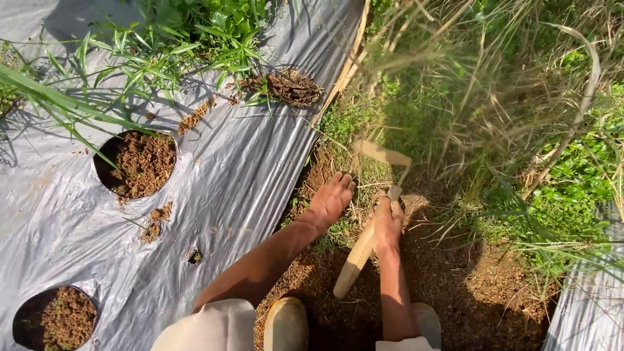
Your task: Using a hand hoe to remove weeds from the soil next to a garden bed covered in plastic mulch.
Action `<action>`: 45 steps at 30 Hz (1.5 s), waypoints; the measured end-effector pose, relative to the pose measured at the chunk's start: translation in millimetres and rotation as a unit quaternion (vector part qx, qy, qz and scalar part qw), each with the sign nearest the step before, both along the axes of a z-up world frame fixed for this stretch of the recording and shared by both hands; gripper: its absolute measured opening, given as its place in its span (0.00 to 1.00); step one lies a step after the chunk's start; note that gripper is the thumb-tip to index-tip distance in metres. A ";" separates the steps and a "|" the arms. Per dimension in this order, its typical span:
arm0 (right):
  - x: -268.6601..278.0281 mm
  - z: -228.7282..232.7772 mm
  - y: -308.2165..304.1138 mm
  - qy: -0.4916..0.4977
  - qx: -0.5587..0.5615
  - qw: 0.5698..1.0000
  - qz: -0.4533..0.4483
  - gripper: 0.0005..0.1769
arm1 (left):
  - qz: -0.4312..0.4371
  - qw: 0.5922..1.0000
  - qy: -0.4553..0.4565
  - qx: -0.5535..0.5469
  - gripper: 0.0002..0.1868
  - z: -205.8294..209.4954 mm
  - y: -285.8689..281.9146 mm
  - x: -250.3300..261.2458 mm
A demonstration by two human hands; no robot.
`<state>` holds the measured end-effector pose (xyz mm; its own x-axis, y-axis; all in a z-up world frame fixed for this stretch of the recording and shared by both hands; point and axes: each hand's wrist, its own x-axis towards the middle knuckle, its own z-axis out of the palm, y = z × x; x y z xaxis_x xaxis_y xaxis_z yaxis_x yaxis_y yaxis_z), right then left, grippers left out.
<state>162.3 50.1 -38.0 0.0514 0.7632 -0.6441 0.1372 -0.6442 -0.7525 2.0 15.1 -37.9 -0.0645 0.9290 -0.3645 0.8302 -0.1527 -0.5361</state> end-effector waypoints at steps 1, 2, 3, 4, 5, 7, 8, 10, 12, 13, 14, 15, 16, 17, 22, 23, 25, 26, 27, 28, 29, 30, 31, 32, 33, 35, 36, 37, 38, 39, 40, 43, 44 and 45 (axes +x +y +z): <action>-12.1 14.4 1.7 0.001 0.000 1.000 0.001 0.42 | 0.001 1.000 0.001 0.000 0.28 -4.0 -1.5 -4.5; -21.4 29.0 3.3 0.038 0.005 0.998 -0.040 0.40 | -0.007 0.999 0.027 0.016 0.27 -8.3 -3.1 -6.3; -30.2 43.3 4.6 0.075 0.011 0.994 -0.081 0.38 | -0.016 0.998 0.052 0.032 0.26 -12.8 -5.0 -7.4; -32.0 31.2 3.1 0.073 0.008 0.994 -0.082 0.38 | -0.016 0.998 0.050 0.029 0.26 -17.2 -6.1 -8.8; -33.2 19.6 1.2 0.075 -0.018 0.995 -0.058 0.36 | -0.026 0.996 0.073 0.043 0.25 -21.2 -7.5 -9.8; -28.4 20.0 -5.4 0.077 -0.041 0.995 -0.037 0.34 | -0.038 0.993 0.096 0.061 0.24 -27.4 -8.8 -6.5; -28.5 30.8 -10.4 0.062 -0.052 0.997 -0.004 0.34 | -0.048 0.987 0.127 0.082 0.23 -29.5 -8.9 -8.9; -27.9 36.6 -13.9 0.049 -0.067 0.996 0.029 0.34 | -0.060 0.981 0.159 0.098 0.23 -34.4 -9.2 -13.3; -25.1 25.0 -10.3 0.015 -0.037 0.999 0.007 0.35 | -0.078 0.967 0.210 0.122 0.21 -42.4 -9.6 -14.8; -27.8 23.8 -12.8 0.015 -0.041 0.999 0.008 0.35 | -0.077 0.968 0.209 0.118 0.21 -46.7 -15.4 -15.6; -30.7 23.6 -10.2 0.058 -0.008 0.997 -0.041 0.35 | -0.086 0.959 0.235 0.134 0.20 -50.0 -15.1 -16.9; -33.0 23.7 -7.8 0.100 0.026 0.991 -0.091 0.35 | -0.094 0.949 0.260 0.151 0.19 -53.1 -14.9 -17.5; -35.5 21.2 -11.0 0.098 0.025 0.991 -0.092 0.35 | -0.095 0.950 0.257 0.150 0.19 -56.4 -17.1 -18.4; -37.6 19.1 -14.1 0.076 0.007 0.995 -0.067 0.36 | -0.105 0.940 0.279 0.165 0.19 -59.5 -19.3 -19.0; -31.5 54.2 -37.9 0.054 -0.085 0.994 0.041 0.39 | -0.133 0.896 0.360 0.222 0.16 -65.7 -15.6 -21.1; -30.7 50.8 -35.2 0.056 -0.067 0.996 0.034 0.36 | -0.143 0.880 0.386 0.236 0.16 -67.6 -14.5 -22.0; -30.5 52.9 -30.6 0.059 -0.049 0.997 0.026 0.33 | -0.154 0.863 0.412 0.248 0.15 -73.1 -13.8 -24.8; -29.2 59.0 -27.6 0.084 -0.031 0.996 -0.009 0.33 | -0.163 0.847 0.433 0.262 0.15 -76.4 -13.1 -24.5; -27.8 64.9 -24.5 0.109 -0.012 0.993 -0.044 0.33 | -0.172 0.830 0.454 0.275 0.14 -80.1 -12.3 -24.2; -31.5 56.7 -23.1 0.107 -0.012 0.993 -0.044 0.33 | -0.172 0.830 0.453 0.276 0.14 -83.8 -12.8 -24.5; -35.2 48.7 -21.8 0.101 -0.001 0.992 -0.072 0.32 | -0.179 0.813 0.472 0.290 0.13 -87.3 -13.3 -24.8; -38.9 41.3 -17.8 0.095 0.012 0.990 -0.100 0.32 | -0.186 0.794 0.491 0.306 0.13 -90.2 -10.5 -25.3; -38.3 37.4 -26.9 0.094 0.015 0.990 -0.100 0.32 | -0.185 0.794 0.491 0.309 0.13 -90.2 -6.7 -26.4; -36.6 32.8 -38.1 0.040 -0.014 0.999 -0.024 0.36 | -0.186 0.775 0.519 0.309 0.13 -91.1 -5.7 -26.2; -35.3 27.6 -49.0 -0.015 -0.044 0.998 0.052 0.40 | -0.187 0.755 0.547 0.308 0.13 -92.6 -4.3 -26.3; -27.4 31.3 -54.8 -0.001 -0.055 0.998 0.019 0.41 | -0.190 0.723 0.589 0.307 0.14 -97.9 -3.5 -32.4; -23.2 33.0 -60.3 0.013 -0.068 0.998 -0.009 0.42 | -0.191 0.690 0.630 0.301 0.15 -100.8 -7.5 -35.3; -22.5 42.1 -55.7 0.012 -0.071 0.997 -0.007 0.42 | -0.192 0.691 0.630 0.298 0.15 -107.5 -9.6 -35.3; -23.2 51.2 -51.6 0.023 -0.050 0.998 -0.021 0.43 | -0.184 0.709 0.609 0.305 0.16 -113.7 -12.5 -36.9; -23.7 60.8 -47.4 0.034 -0.030 0.998 -0.036 0.45 | -0.175 0.726 0.587 0.312 0.17 -119.4 -15.6 -38.4; -20.6 50.0 -37.5 0.036 -0.030 0.998 -0.036 0.45 | -0.176 0.725 0.588 0.313 0.17 -117.5 -12.7 -39.2; -11.9 18.3 -19.0 0.068 0.055 0.990 -0.108 0.23 | -0.154 0.848 0.435 0.263 0.16 -110.4 -8.2 -35.2; -12.9 7.5 -18.2 0.072 0.067 0.985 -0.141 0.22 | -0.131 0.917 0.306 0.218 0.15 -106.8 -6.9 -33.9; -14.0 -3.7 -17.2 0.077 0.079 0.979 -0.173 0.21 | -0.106 0.965 0.171 0.168 0.14 -103.5 -5.5 -32.8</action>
<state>148.3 32.9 -41.7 0.2368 0.8077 -0.5400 -0.1915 -0.5061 -0.8410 -30.8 9.7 -141.3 0.0769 0.9965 -0.0315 0.5654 -0.0696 -0.8219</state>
